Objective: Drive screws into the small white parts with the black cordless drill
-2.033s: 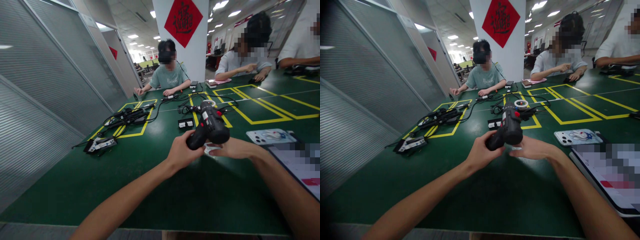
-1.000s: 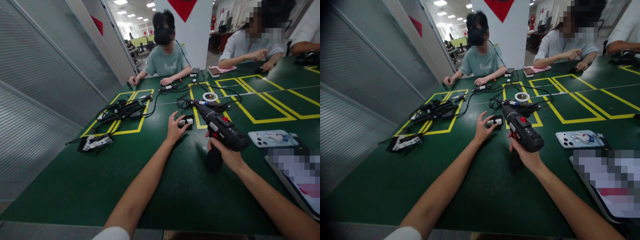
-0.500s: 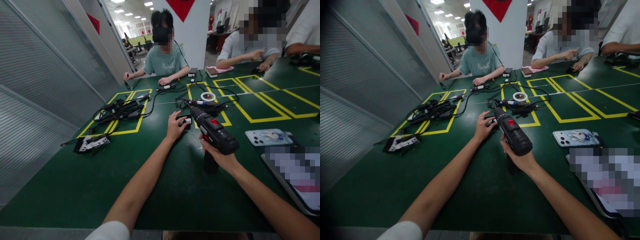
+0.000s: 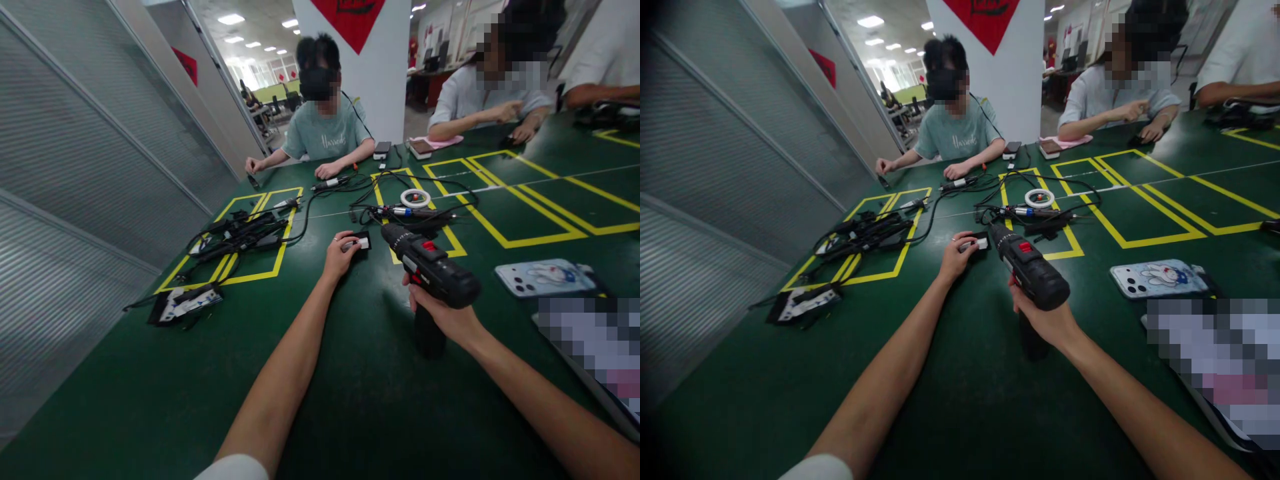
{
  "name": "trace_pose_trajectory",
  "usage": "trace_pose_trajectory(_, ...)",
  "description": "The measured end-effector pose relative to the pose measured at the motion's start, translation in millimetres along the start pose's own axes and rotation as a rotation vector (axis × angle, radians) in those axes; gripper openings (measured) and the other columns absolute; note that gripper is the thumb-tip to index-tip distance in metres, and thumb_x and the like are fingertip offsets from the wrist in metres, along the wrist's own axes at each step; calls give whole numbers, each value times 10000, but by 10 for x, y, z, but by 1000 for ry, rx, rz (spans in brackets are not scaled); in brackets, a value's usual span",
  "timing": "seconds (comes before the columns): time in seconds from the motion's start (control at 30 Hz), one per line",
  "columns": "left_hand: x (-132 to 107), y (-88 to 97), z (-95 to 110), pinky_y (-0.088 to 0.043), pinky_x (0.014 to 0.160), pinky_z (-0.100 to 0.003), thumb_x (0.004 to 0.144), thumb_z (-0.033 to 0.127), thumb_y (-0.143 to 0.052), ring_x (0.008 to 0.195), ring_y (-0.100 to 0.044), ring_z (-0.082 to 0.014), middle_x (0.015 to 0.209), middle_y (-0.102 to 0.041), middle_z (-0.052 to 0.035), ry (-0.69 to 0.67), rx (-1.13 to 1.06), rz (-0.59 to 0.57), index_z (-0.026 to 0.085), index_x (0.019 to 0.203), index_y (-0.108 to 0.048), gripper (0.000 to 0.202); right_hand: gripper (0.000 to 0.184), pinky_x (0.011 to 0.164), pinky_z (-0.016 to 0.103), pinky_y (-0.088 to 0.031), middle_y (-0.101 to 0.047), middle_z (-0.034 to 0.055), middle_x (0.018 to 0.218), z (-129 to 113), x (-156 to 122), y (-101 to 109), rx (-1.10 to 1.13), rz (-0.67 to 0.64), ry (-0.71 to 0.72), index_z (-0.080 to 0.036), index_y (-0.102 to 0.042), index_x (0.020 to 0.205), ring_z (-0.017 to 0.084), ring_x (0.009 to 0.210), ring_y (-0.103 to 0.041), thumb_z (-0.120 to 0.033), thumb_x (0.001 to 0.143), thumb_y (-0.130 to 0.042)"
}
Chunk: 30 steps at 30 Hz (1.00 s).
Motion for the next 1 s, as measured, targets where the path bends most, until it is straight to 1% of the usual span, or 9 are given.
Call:
trace_pose_trajectory(0.17, -1, -2, -15, -421, 1025, -384, 833, 271, -631, 1130, -560, -212, 1201, -592, -81, 8, -32, 6, 211, 952, -714, 157, 170, 565, 277, -459, -584, -8, 677, 1, 114, -11, 15, -44, -47, -181, -556, 903, 124, 552, -547, -338, 843, -576)
trace_pose_trajectory(0.37, -3, 2, -13, -413, 1035, -389, 830, 263, -637, 1145, -555, -217, 1211, -593, -84, 17, -65, 5, 209, 959, -717, 161, 186, 589, 290, -461, -584, -13, 615, 14, 209, -23, -14, -82, -106, -168, -570, 894, 139, 552, -565, -342, 827, -579)
trace_pose_trajectory(0.5, 1, -1, -32, -422, 1029, -384, 827, 261, -643, 1139, -562, -215, 1222, -596, -85, 24, -79, 8, 210, 979, -720, 178, 184, 607, 297, -472, -599, -2, 634, 0, 173, -40, -62, -97, -136, -170, -583, 873, 145, 573, -578, -347, 820, -580)
trace_pose_trajectory(0.7, -2, -3, -42, -429, 1025, -385, 822, 243, -645, 1136, -566, -213, 1232, -599, -86, 35, -82, 13, 204, 982, -726, 184, 202, 556, 289, -472, -598, -2, 626, -25, 69, -102, -146, -113, -242, -174, -597, 905, 148, 549, -576, -343, 794, -606)
trace_pose_trajectory(0.83, -3, -8, -41, -430, 1027, -383, 819, 212, -636, 1134, -567, -207, 1231, -603, -79, 43, -78, 17, 206, 985, -726, 189, 203, 552, 285, -472, -631, 18, 690, 2, 54, -124, -139, -107, -266, -174, -596, 901, 147, 557, -592, -340, 785, -616)
trace_pose_trajectory(1.0, -3, -13, -51, -437, 1021, -388, 822, 226, -637, 1132, -568, -212, 1229, -605, -81, 51, -76, 19, 207, 978, -728, 182, 158, 543, 271, -456, -600, -3, 601, -35, 81, -125, -158, -122, -272, -176, -594, 866, 144, 540, -574, -311, 783, -605)
Point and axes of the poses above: each hand's wrist, its own x-axis towards the middle knuckle, its own y-axis out of the back of the hand, z = x × y, the point moved 2 cm from there along x, towards the middle knuckle
